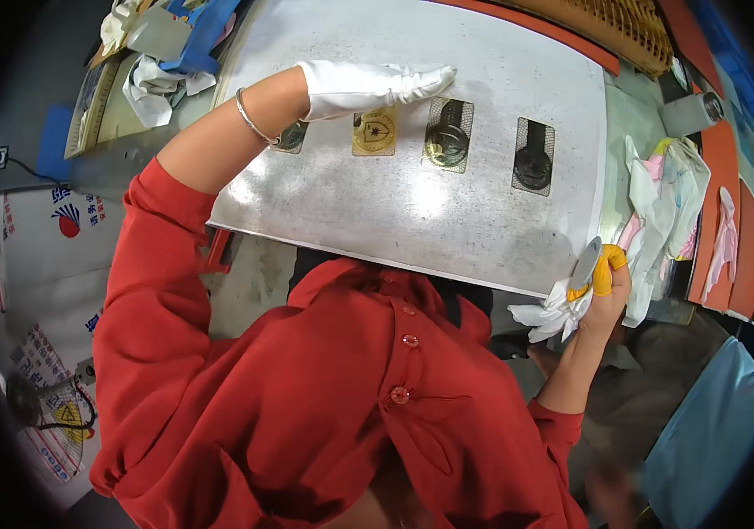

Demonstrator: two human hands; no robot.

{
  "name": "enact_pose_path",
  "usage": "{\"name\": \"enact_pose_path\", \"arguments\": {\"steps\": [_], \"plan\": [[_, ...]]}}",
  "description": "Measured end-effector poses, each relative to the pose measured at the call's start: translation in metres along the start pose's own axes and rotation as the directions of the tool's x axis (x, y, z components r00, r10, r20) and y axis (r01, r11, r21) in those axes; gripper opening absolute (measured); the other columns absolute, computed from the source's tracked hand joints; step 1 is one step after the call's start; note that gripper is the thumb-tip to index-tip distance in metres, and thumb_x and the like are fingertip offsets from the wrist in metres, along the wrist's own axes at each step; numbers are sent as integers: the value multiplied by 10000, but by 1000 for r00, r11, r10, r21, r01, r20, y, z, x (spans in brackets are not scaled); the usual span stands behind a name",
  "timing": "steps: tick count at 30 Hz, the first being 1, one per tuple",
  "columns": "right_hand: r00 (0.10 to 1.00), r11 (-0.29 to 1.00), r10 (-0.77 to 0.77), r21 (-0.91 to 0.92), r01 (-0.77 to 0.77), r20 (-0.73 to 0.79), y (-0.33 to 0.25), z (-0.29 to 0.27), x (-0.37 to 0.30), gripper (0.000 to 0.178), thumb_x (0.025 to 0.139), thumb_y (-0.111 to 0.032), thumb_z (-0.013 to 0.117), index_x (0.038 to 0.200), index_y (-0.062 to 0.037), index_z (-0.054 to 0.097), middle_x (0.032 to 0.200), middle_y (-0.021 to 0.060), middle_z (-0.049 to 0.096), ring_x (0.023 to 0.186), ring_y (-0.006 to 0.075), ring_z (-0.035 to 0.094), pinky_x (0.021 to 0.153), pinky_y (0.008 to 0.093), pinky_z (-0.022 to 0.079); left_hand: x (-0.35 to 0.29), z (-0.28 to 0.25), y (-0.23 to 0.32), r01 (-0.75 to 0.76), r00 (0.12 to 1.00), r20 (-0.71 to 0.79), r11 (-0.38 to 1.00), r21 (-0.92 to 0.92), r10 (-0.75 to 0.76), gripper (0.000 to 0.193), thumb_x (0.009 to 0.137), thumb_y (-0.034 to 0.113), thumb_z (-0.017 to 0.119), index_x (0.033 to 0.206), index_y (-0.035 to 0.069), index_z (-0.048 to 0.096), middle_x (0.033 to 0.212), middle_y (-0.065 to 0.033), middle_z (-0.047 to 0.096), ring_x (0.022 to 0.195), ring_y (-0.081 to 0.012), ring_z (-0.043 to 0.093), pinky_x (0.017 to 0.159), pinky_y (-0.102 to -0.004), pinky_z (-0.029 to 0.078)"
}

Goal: The person cleans small, dark rectangular metal parts placed on a white tray using a white cloth and a liquid from a squeeze bottle. The person wipes each part individually, occasionally reapplying liquid, while a second person stands nearby using a smartphone.

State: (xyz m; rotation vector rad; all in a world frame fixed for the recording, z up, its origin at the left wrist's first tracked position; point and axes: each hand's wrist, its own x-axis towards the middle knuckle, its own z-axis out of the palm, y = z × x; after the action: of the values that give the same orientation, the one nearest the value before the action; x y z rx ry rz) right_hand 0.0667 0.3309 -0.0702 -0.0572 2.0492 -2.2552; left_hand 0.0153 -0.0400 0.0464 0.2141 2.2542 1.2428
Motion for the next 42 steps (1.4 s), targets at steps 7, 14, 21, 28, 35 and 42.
{"name": "enact_pose_path", "arguments": {"steps": [7,14,21,28,35,42], "plan": [[999,1000,16,10,-16,-33,-3,8,-1,152,853,-143,533,919,-7,531,625,-2,508,470,49,443,426,182,342,29,7,2,13,988,155,1000,-29,-9,902,768,699,331,1381,69,127,1434,-140,111,1331,-256,90,1071,-364,99],[1000,999,16,34,-16,-17,-5,8,-2,166,846,-153,549,920,-6,531,627,-3,516,462,48,448,416,176,344,32,15,23,-81,982,170,996,-42,87,843,779,663,354,1358,75,185,1410,-141,165,1309,-254,138,1058,-349,133],[1000,998,10,55,-10,9,-4,7,-2,174,847,-162,551,917,-4,531,633,-5,512,462,47,447,419,171,343,51,23,33,-123,980,154,992,-19,124,692,824,571,392,1316,90,317,1367,-126,290,1267,-243,260,1032,-327,213],[997,997,66,23,-67,29,1,-4,-3,126,833,-113,540,909,-12,535,709,-21,507,569,31,437,487,170,353,61,26,48,-135,988,70,991,-23,136,530,858,451,455,1248,92,451,1296,-90,430,1190,-221,403,979,-304,316],[996,997,56,50,-59,65,-8,2,-4,155,822,-142,567,895,-11,527,643,-15,481,514,41,435,439,173,367,84,17,23,-15,978,210,1000,-24,20,537,872,480,366,1310,169,378,1340,-54,358,1249,-183,290,1039,-322,208],[997,997,68,-31,-67,25,-12,6,-3,149,830,-148,560,889,-14,529,630,-21,477,493,42,440,411,189,393,99,30,24,-50,960,274,998,-26,55,566,857,494,398,1289,128,392,1325,-89,371,1239,-206,308,1028,-319,227]]}}
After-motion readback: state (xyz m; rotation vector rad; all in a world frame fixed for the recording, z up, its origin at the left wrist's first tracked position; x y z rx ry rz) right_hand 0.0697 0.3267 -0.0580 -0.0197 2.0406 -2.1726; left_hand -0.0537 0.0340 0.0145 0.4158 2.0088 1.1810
